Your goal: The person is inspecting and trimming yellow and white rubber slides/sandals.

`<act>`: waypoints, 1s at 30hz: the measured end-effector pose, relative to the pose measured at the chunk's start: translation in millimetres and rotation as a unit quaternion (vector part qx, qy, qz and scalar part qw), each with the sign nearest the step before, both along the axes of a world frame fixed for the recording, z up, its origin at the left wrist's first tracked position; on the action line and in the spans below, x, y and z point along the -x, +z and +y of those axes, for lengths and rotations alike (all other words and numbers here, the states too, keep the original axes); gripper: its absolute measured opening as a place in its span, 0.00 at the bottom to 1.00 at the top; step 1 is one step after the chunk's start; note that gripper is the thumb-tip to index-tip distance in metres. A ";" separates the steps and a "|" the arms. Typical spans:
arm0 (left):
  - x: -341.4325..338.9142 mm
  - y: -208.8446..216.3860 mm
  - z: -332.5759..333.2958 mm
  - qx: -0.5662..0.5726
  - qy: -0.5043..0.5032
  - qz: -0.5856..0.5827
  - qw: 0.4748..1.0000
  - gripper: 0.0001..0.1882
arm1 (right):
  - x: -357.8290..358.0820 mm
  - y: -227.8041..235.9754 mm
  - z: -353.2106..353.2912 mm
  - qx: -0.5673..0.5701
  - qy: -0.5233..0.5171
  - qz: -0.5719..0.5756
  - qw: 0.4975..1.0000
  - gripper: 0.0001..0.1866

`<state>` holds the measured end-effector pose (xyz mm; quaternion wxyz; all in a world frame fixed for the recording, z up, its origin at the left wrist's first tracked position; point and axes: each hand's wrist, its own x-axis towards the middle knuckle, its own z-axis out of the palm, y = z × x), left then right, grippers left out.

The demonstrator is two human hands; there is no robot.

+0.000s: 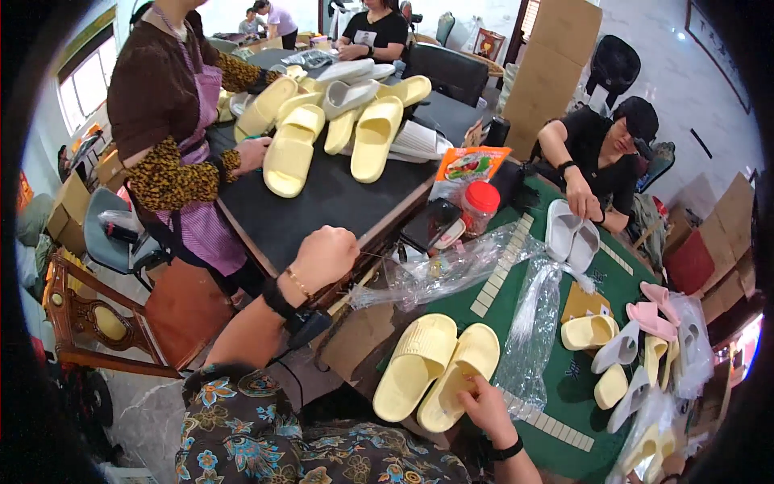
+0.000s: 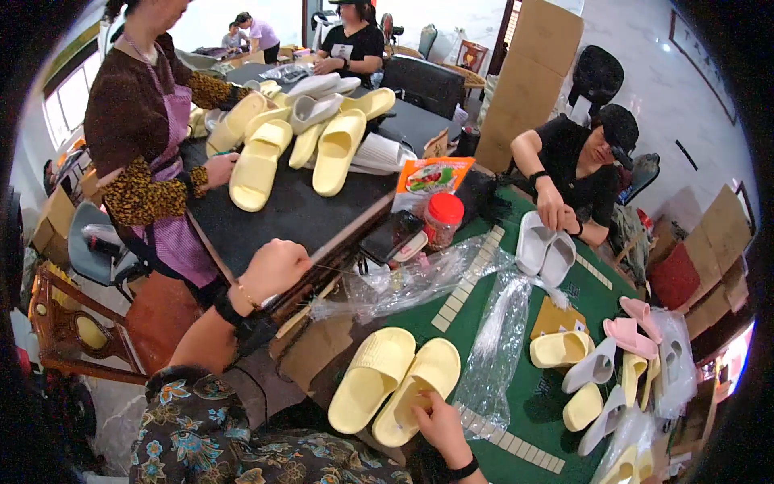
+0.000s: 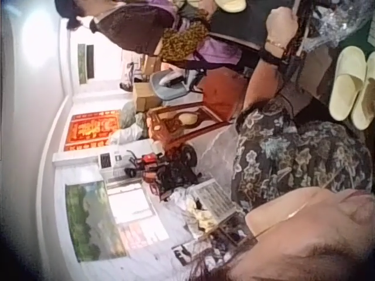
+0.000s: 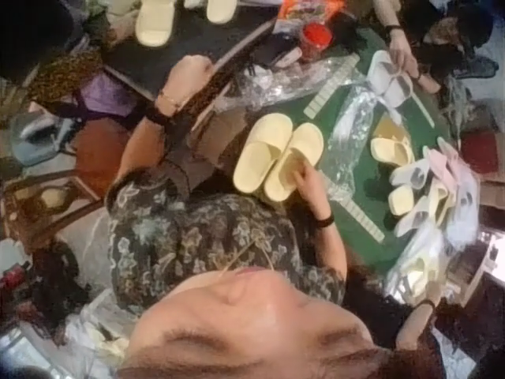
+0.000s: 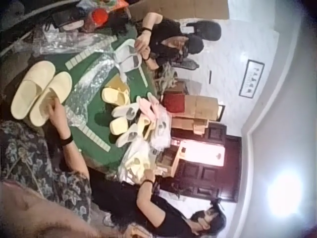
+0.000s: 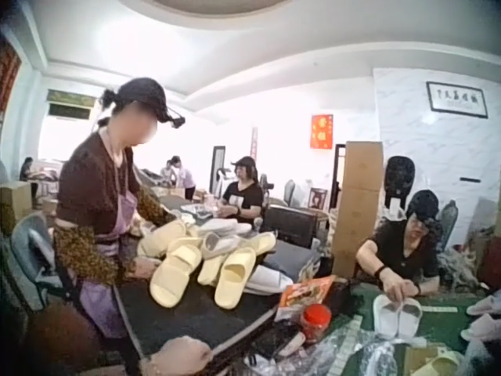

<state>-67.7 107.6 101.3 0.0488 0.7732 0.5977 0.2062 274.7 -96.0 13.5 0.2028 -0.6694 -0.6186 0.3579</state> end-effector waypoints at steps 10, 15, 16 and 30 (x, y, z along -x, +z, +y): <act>11.7 65.1 -6.4 -0.135 0.050 -0.051 0.988 0.08 | -7.0 -3.9 -4.3 -0.005 0.007 -0.004 1.000 0.20; 15.4 74.6 -6.2 -0.183 0.044 -0.053 0.981 0.09 | -11.6 1.8 -3.2 -0.084 -0.006 0.007 0.996 0.14; 21.0 79.8 -2.0 -0.253 0.071 -0.133 0.956 0.09 | -14.0 3.0 -1.7 -0.087 -0.009 0.009 0.996 0.14; -21.2 62.6 -77.4 -0.122 -0.138 -0.163 0.969 0.04 | 4.6 48.3 -2.2 -0.285 -0.032 0.136 0.948 0.32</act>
